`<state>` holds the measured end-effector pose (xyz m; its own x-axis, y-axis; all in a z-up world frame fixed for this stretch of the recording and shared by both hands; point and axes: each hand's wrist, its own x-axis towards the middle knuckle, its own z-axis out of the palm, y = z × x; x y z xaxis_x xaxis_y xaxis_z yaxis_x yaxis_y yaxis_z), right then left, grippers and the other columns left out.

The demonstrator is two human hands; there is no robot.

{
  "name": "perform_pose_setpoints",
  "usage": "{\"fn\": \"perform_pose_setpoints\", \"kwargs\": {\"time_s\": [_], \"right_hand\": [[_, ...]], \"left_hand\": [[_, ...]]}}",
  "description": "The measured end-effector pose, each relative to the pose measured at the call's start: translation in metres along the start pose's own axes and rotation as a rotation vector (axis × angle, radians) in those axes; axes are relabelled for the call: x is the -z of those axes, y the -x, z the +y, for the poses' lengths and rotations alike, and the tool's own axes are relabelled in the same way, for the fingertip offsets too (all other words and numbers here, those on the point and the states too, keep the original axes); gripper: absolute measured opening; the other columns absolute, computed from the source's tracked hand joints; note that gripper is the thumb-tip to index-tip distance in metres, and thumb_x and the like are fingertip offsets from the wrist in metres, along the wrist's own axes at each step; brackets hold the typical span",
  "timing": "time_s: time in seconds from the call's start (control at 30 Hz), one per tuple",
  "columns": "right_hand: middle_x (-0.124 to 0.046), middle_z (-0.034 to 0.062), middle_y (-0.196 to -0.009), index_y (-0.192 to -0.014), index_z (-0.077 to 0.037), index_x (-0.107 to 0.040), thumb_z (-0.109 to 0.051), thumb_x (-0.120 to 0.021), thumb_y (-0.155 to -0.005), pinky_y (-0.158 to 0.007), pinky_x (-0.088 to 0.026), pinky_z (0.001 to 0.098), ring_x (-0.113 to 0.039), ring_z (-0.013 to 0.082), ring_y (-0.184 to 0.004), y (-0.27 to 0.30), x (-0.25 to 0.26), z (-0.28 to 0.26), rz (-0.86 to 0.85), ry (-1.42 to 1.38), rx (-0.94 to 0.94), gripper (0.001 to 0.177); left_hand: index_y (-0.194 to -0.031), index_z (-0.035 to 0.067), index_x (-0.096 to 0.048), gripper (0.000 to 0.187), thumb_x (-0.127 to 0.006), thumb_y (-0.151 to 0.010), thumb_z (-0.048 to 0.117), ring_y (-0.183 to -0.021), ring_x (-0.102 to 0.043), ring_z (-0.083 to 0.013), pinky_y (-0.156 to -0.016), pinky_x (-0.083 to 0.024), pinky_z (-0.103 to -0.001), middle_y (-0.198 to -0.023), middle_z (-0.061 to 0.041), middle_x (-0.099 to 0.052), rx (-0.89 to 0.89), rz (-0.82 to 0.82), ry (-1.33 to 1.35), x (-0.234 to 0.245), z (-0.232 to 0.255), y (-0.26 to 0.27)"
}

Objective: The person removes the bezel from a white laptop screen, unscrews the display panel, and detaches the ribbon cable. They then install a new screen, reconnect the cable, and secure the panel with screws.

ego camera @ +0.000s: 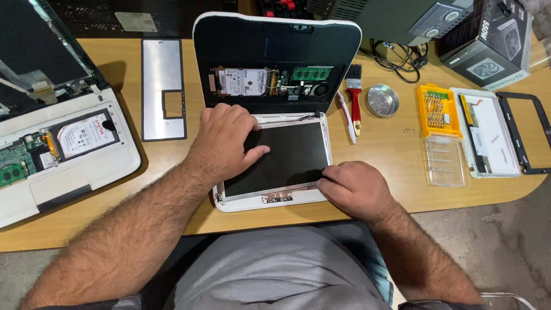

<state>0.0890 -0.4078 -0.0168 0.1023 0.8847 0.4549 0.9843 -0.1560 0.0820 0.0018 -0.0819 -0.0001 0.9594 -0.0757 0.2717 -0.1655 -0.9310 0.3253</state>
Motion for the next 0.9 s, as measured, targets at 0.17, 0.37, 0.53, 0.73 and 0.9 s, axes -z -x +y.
{"fn": "perform_pose_setpoints", "kwargs": {"time_s": [0.17,0.37,0.53,0.73,0.9], "right_hand": [[-0.068,0.0007,-0.103,-0.101,-0.018,-0.070,-0.031,-0.074,-0.092,-0.066,-0.056,0.0344,-0.067,0.0204,-0.079,-0.009,0.002,-0.003,0.007,-0.003,-0.071,0.016],[-0.070,-0.0009,-0.105,-0.101,-0.020,-0.072,-0.033,-0.074,-0.094,-0.069,-0.056,0.0344,-0.069,0.0195,-0.082,-0.004,-0.003,-0.004,-0.022,-0.009,-0.136,0.015],[-0.068,0.0042,-0.096,-0.094,-0.017,-0.070,-0.026,-0.066,-0.099,-0.067,-0.057,0.0376,-0.068,0.0238,-0.077,-0.006,-0.004,-0.004,0.061,-0.020,-0.058,0.011],[-0.060,0.0031,-0.086,-0.070,-0.019,-0.060,-0.043,-0.071,-0.093,-0.067,-0.054,0.0397,-0.064,0.0258,-0.076,0.007,0.005,0.006,0.089,-0.316,-0.112,0.035],[-0.059,0.0042,-0.091,-0.073,-0.018,-0.059,-0.035,-0.060,-0.097,-0.077,-0.052,0.0421,-0.063,0.0289,-0.084,0.015,0.008,0.011,0.020,-0.301,-0.085,0.029]], "left_hand": [[-0.116,0.013,-0.063,0.045,-0.074,-0.092,0.050,-0.108,-0.054,-0.0230,-0.093,-0.040,-0.043,-0.108,-0.005,-0.054,-0.002,0.009,-0.120,0.001,0.005,0.001],[-0.115,0.012,-0.067,0.047,-0.071,-0.093,0.052,-0.105,-0.056,-0.0231,-0.092,-0.041,-0.043,-0.106,-0.005,-0.055,-0.006,-0.030,-0.144,0.004,0.006,0.000],[-0.118,0.011,-0.065,0.047,-0.072,-0.093,0.051,-0.107,-0.059,-0.0234,-0.094,-0.041,-0.044,-0.105,-0.005,-0.056,0.039,-0.019,-0.059,0.006,0.006,-0.002],[-0.116,0.014,-0.066,0.034,-0.071,-0.096,0.041,-0.103,-0.062,-0.0228,-0.092,-0.042,-0.044,-0.100,-0.003,-0.060,0.017,-0.009,0.022,0.011,0.001,-0.004],[-0.115,0.015,-0.068,0.023,-0.067,-0.099,0.031,-0.099,-0.066,-0.0252,-0.088,-0.048,-0.044,-0.099,-0.004,-0.064,0.039,0.010,0.127,0.007,-0.007,-0.004]]}}
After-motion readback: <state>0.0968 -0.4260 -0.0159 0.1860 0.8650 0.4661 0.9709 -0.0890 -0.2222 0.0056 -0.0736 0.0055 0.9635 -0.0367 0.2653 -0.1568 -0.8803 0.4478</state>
